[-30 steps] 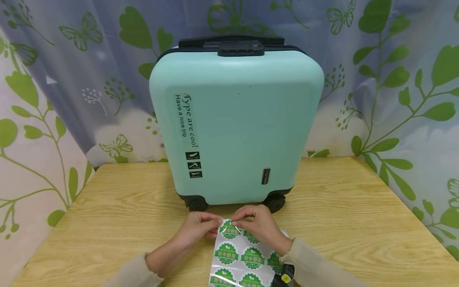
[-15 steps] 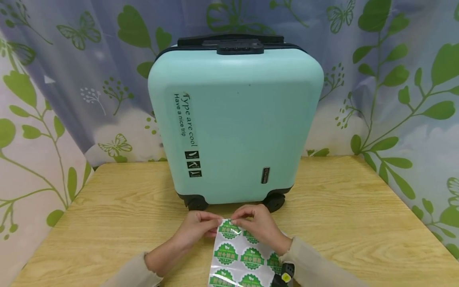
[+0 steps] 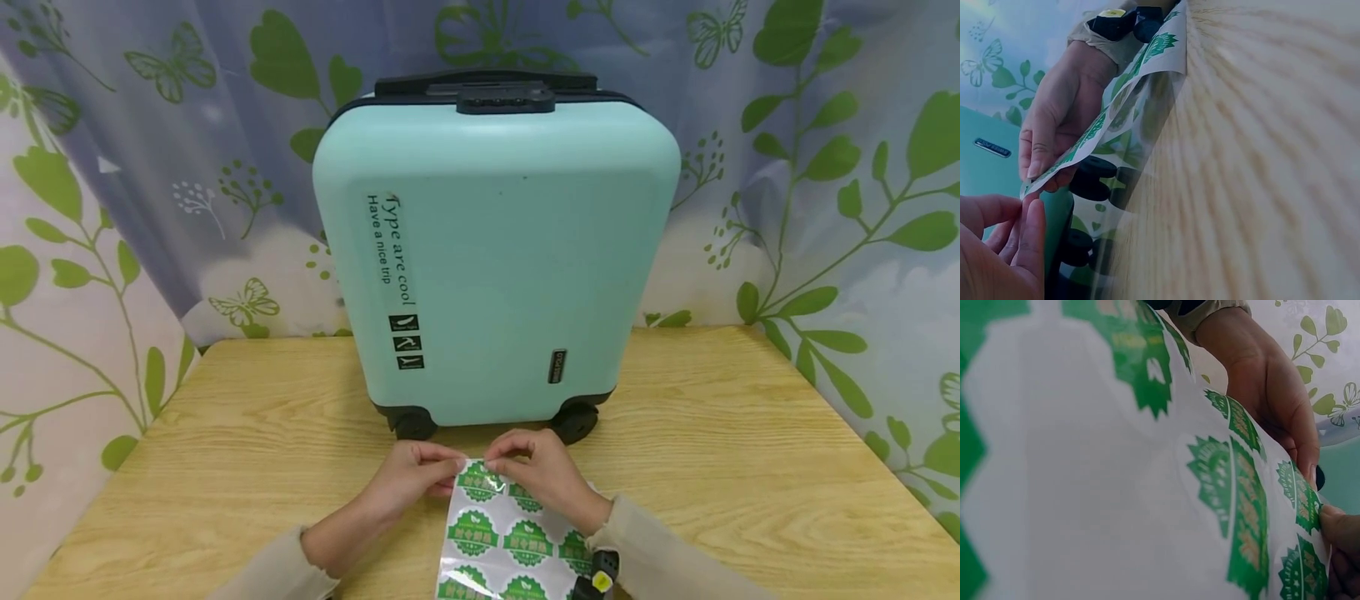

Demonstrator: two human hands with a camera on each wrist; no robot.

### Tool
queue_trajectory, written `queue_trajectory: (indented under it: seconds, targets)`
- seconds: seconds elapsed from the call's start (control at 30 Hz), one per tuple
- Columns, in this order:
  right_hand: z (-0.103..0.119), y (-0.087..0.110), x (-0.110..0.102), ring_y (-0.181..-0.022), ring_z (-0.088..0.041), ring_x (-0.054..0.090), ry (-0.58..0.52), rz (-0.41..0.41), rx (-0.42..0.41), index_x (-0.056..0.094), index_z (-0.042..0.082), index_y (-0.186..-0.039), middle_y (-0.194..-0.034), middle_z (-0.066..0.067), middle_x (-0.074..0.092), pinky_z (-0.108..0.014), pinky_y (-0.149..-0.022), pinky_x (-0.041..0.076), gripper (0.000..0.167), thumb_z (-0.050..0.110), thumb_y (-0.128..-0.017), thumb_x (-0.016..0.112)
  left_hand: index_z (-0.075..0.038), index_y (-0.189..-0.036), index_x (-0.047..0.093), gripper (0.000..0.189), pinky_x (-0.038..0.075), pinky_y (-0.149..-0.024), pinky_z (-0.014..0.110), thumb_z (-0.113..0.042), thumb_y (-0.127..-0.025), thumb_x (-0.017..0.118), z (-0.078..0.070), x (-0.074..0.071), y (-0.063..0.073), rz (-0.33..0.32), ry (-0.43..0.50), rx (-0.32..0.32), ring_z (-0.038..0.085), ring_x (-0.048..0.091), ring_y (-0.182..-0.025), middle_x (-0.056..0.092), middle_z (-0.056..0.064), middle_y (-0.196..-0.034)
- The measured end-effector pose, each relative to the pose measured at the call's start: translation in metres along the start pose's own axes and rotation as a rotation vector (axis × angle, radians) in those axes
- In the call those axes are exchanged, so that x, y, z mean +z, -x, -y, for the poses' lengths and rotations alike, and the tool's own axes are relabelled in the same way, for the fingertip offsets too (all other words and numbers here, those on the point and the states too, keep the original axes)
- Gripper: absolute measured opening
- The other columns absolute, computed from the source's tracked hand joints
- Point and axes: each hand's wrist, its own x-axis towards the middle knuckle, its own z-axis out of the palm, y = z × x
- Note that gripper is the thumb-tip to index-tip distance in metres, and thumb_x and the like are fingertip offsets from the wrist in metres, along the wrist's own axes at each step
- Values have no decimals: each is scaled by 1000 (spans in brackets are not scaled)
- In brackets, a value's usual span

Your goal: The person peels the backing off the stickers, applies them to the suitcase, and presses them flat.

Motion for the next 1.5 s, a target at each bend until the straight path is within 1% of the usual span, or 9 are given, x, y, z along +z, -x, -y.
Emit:
queue_trajectory:
  seconds: [0.4, 0.63, 0.87, 1.0, 1.23, 1.5]
  targets:
    - [0, 1, 1, -91, -14, 62, -25, 7, -25, 72, 7, -88, -96, -5, 69, -30, -85, 49, 9, 15, -86, 68, 14, -104, 64, 26, 56, -67, 26, -5, -87, 63, -2, -1, 1, 13, -1, -4, 11, 67, -70, 71, 17, -93]
    - [0, 1, 2, -92, -15, 62, -23, 23, -12, 71, 7, -89, -96, -4, 68, -31, -86, 48, 12, 18, -86, 68, 14, -105, 64, 27, 56, -67, 26, -7, -87, 63, -2, -2, 2, 27, 7, -10, 10, 67, -70, 71, 16, -92]
    - [-1, 0, 1, -93, -13, 61, -43, 14, -14, 72, 10, -88, -97, -3, 68, -31, -87, 48, 12, 21, -86, 68, 15, -105, 63, 27, 56, -67, 25, -5, -88, 62, -1, -4, 0, 35, 6, -10, 10, 67, -70, 71, 16, -93]
    - [-1, 2, 1, -93, -13, 61, -56, -3, -34, 73, 9, -88, -97, -4, 68, -29, -86, 49, 12, 20, -86, 69, 15, -105, 63, 26, 56, -67, 25, -4, -88, 62, -2, -4, -1, 40, 0, -6, 9, 67, -69, 71, 17, -92]
    - [-2, 4, 1, -89, -12, 61, -60, -25, -87, 74, 9, -89, -95, -4, 67, -28, -79, 50, 13, 21, -86, 68, 15, -106, 63, 26, 55, -64, 23, -4, -88, 63, -3, -5, 0, 32, -4, -2, 8, 65, -66, 71, 16, -90]
    - [-2, 2, 1, -87, -12, 62, -59, -49, -100, 73, 10, -89, -92, -4, 69, -28, -80, 50, 12, 20, -85, 69, 14, -107, 63, 26, 55, -64, 23, -4, -88, 63, -2, -3, -1, -11, 29, -20, 9, 66, -68, 71, 15, -92]
